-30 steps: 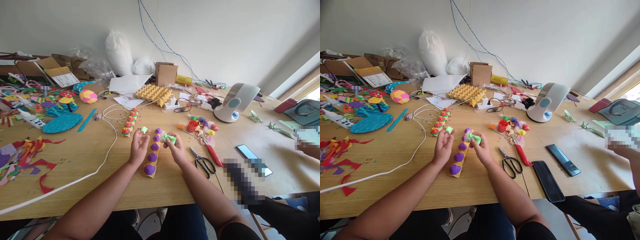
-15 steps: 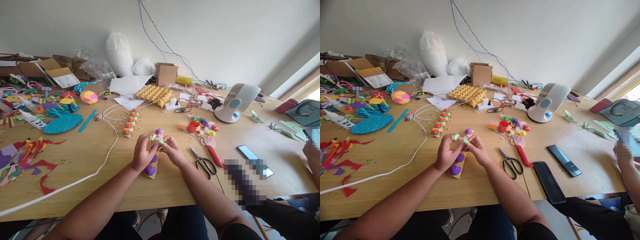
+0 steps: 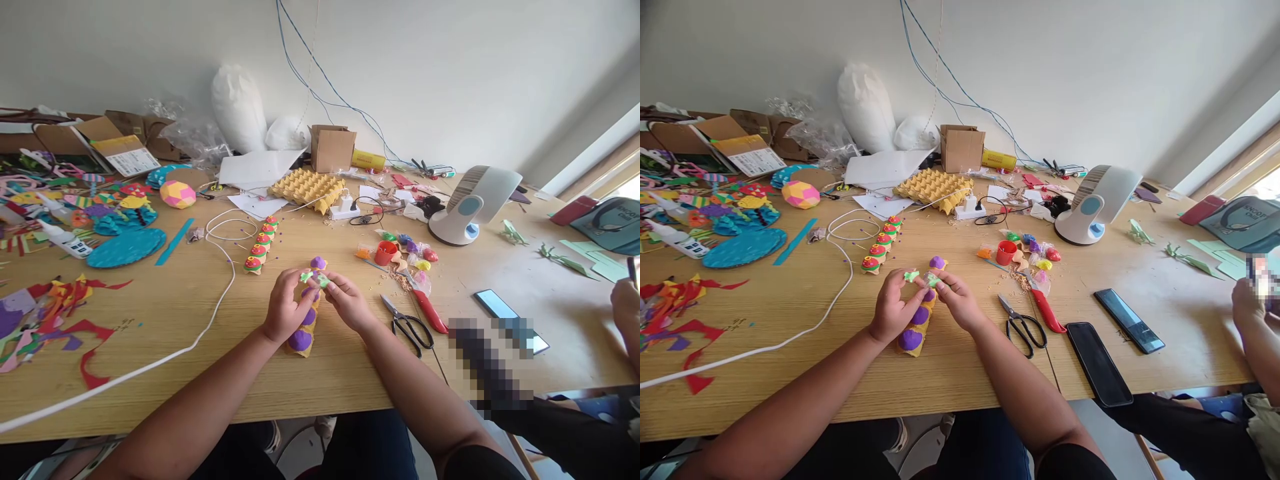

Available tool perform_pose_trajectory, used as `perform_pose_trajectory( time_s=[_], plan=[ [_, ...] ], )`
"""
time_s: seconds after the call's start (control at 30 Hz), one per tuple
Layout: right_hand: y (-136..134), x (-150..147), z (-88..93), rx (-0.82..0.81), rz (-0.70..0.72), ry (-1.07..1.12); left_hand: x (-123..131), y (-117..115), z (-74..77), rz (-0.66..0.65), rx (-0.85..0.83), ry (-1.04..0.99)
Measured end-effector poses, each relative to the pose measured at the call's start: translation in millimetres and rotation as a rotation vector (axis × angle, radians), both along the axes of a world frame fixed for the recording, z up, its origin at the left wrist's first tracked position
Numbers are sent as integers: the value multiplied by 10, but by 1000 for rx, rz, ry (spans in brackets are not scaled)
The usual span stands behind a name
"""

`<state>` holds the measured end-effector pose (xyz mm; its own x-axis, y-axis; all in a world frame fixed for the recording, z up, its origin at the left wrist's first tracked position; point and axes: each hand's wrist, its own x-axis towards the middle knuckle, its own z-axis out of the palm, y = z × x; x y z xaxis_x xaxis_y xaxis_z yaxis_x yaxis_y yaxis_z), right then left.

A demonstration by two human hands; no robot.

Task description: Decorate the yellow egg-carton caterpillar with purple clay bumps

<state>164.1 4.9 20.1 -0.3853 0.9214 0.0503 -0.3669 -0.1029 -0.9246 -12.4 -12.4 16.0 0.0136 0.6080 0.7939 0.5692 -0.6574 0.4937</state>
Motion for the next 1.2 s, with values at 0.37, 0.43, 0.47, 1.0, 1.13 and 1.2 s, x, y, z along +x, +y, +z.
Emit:
perform_pose_trajectory(
  time_s=[0.37,0.43,0.47,1.0,1.13,1.2],
  plan=[
    [-38,-63,9,88,-2,-18,35,-28,22,25,2,37],
    [-40,-72,-2,107,4,-29,33,-25,20,9,-28,15],
    [-42,-75,-5,112,13,-38,30,-21,21,-2,-43,1],
    [-24,-82,-25,50,38,-12,34,-32,-67,-17,-135,-183],
    [-39,-98,0,20,56,45,27,-25,-88,-4,-146,-232],
    [-47,-96,17,-2,88,51,30,-25,-92,3,-120,-250]
  ],
)
